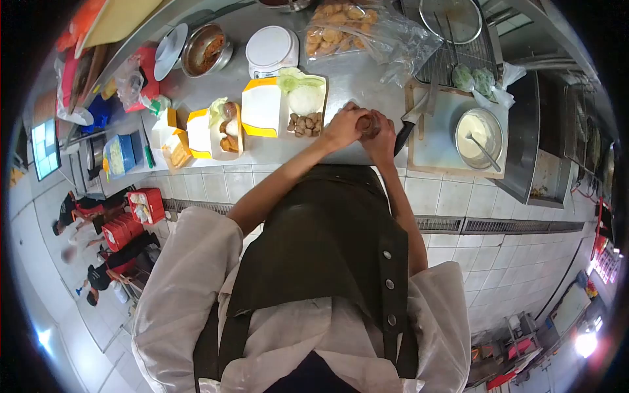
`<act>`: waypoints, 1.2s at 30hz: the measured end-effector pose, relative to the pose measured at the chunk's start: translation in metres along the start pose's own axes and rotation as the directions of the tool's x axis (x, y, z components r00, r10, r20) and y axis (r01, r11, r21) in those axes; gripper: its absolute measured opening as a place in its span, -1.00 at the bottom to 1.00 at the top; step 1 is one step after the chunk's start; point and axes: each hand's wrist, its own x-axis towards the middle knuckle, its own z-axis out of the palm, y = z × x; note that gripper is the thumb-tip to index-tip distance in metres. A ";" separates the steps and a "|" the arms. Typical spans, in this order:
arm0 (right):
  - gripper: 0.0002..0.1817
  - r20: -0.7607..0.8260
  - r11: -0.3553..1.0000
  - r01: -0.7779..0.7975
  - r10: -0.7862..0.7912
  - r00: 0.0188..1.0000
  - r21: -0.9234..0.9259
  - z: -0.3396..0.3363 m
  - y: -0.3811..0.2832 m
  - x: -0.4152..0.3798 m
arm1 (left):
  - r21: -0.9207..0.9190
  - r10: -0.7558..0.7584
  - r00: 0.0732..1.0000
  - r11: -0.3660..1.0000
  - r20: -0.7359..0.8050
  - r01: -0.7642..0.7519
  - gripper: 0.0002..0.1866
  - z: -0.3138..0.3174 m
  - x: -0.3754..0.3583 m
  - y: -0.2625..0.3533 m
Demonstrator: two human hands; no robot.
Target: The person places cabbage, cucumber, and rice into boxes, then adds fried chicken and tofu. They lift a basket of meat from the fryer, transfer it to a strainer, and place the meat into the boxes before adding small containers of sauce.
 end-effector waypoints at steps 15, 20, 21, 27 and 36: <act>-0.79 0.327 0.998 -0.056 0.053 0.943 0.001 -0.014 0.028 0.048 | -0.348 -0.451 0.863 0.866 -0.229 0.360 -0.74 0.026 -0.011 -0.006; -0.81 0.381 0.999 -0.029 0.042 0.924 -0.040 -0.017 0.019 0.048 | -0.371 -0.445 0.878 0.856 -0.176 0.359 -0.80 0.036 -0.011 -0.017; -0.81 0.400 0.998 -0.023 0.043 0.916 -0.054 -0.018 0.018 0.049 | -0.382 -0.473 0.867 0.839 -0.158 0.388 -0.81 0.039 -0.011 -0.015; -0.80 0.225 0.995 -0.088 0.094 0.970 -0.036 -0.010 0.021 0.043 | -0.347 -0.404 0.881 0.885 -0.246 0.310 -0.86 0.039 -0.011 -0.009; -0.81 0.260 0.995 -0.096 0.083 0.962 0.040 -0.010 0.028 0.037 | -0.214 -0.301 0.919 0.944 -0.256 0.250 -0.94 0.030 -0.012 -0.004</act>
